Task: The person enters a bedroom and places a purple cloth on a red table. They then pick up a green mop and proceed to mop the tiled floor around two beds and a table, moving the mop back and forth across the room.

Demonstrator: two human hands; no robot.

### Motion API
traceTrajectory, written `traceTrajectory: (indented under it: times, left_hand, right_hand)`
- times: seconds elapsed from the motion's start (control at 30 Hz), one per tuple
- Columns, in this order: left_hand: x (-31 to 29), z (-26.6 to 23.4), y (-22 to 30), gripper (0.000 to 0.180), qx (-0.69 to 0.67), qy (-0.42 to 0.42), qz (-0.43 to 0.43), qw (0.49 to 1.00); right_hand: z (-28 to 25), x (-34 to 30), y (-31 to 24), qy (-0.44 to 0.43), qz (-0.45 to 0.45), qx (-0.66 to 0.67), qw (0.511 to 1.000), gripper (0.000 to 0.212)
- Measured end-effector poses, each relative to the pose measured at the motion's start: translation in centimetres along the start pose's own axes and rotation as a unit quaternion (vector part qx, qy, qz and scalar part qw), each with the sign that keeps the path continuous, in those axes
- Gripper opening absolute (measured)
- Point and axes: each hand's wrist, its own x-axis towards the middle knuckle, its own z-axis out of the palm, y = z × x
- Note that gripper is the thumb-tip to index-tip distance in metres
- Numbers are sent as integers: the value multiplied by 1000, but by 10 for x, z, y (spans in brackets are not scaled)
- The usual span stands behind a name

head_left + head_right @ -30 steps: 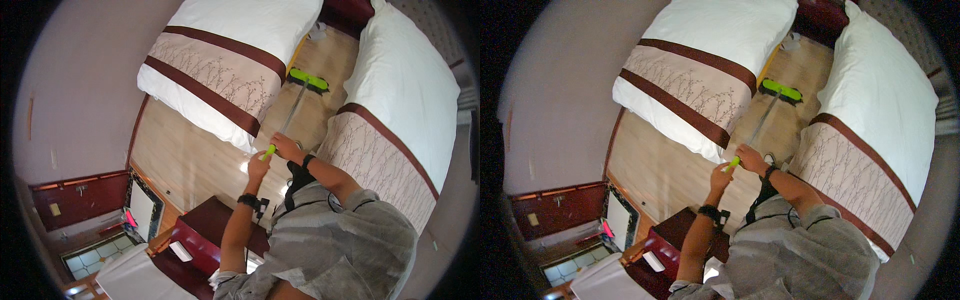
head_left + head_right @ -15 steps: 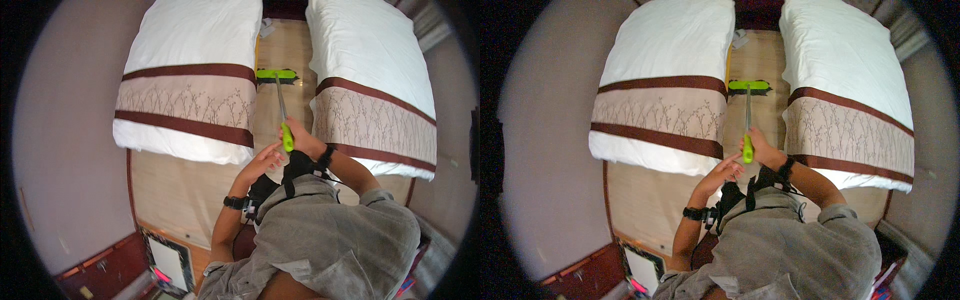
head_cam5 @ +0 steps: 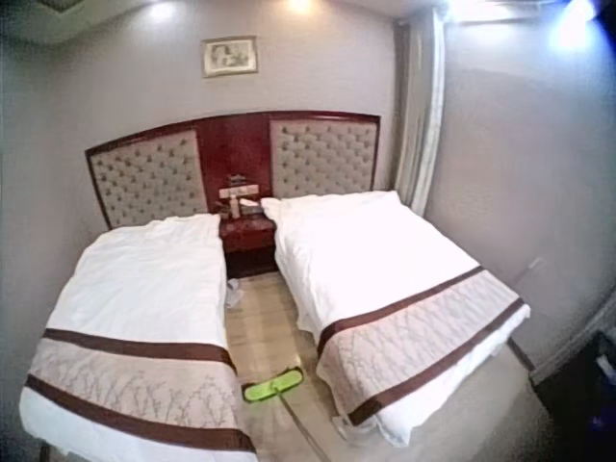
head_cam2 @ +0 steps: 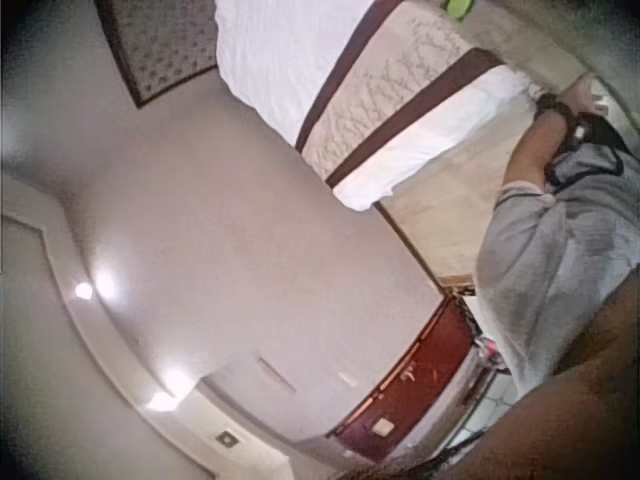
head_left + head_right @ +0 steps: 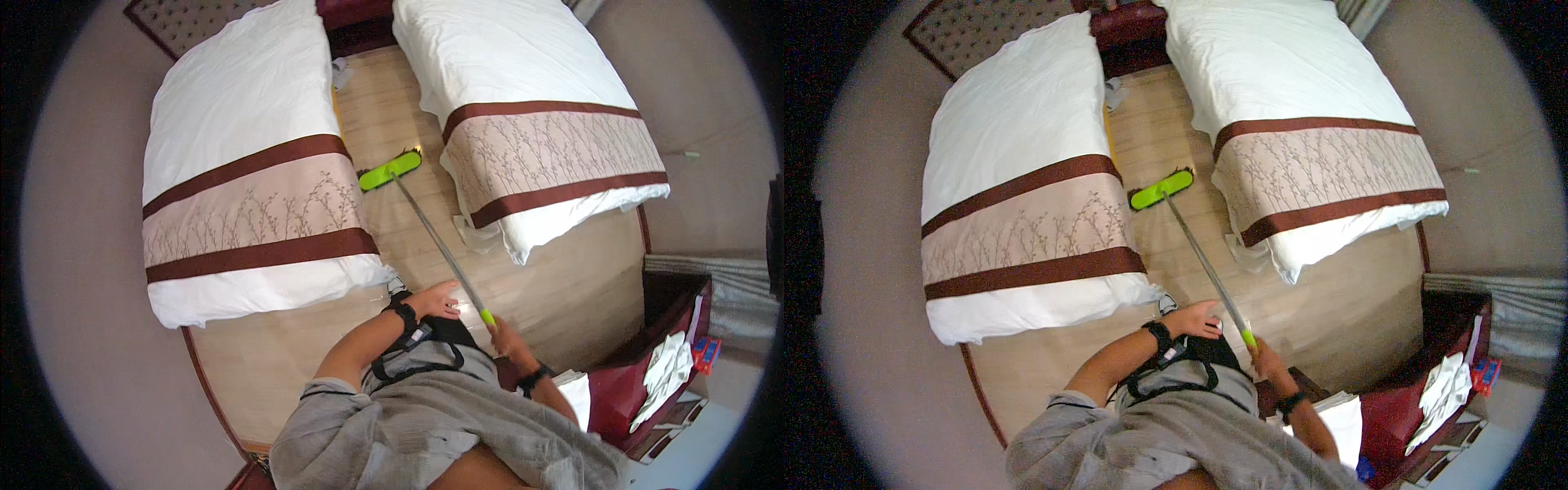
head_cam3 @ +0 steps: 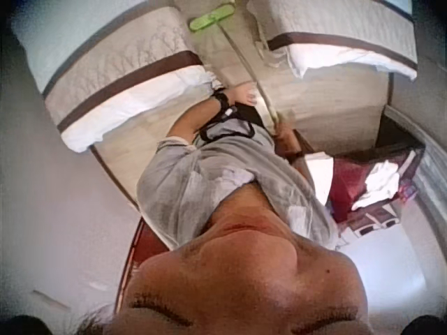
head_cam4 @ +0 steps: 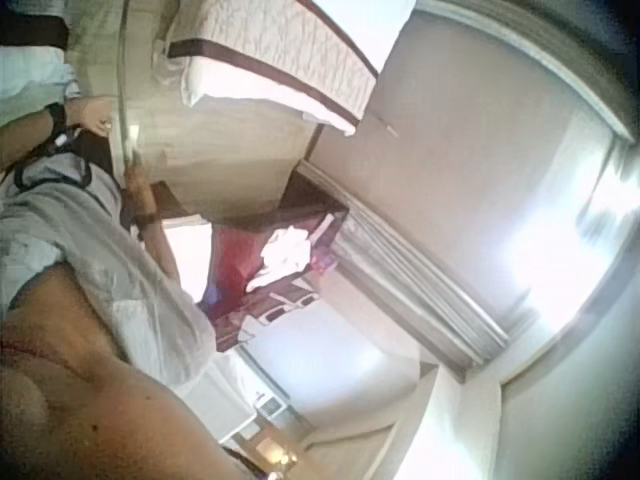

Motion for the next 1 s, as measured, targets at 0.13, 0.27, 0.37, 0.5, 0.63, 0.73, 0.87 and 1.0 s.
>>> traceTrajectory:
  times: [0.13,0.27,0.37,0.5,0.63,0.73,0.87,1.0]
  left_hand:
    - [80,24,-63,55,-99,83,-19,992]
    - [134,-3,-163,25,-20,148,63,987]
    - [136,-2,-174,18,32,119,-33,992]
    - [132,-1,-163,15,92,201,-67,973]
    - [129,-14,-137,14,63,174,-70,980]
    - [142,-52,-104,19,-91,56,-96,990]
    - [80,-29,-28,5,353,-20,151,923]
    - [69,-73,63,15,62,122,150,979]
  right_hand:
    - [35,-126,58,84,45,-49,994,43]
    - [27,-261,-11,94,187,-26,978,38]
    - [39,-301,18,201,165,-24,965,35]
    - [63,-292,10,269,94,-4,958,31]
    - [75,-269,28,267,86,45,959,34]
    - [66,-227,11,284,26,-6,958,35]
    - [68,-135,-35,268,-4,-49,962,34]
    - [88,-20,-96,233,-71,-66,968,45]
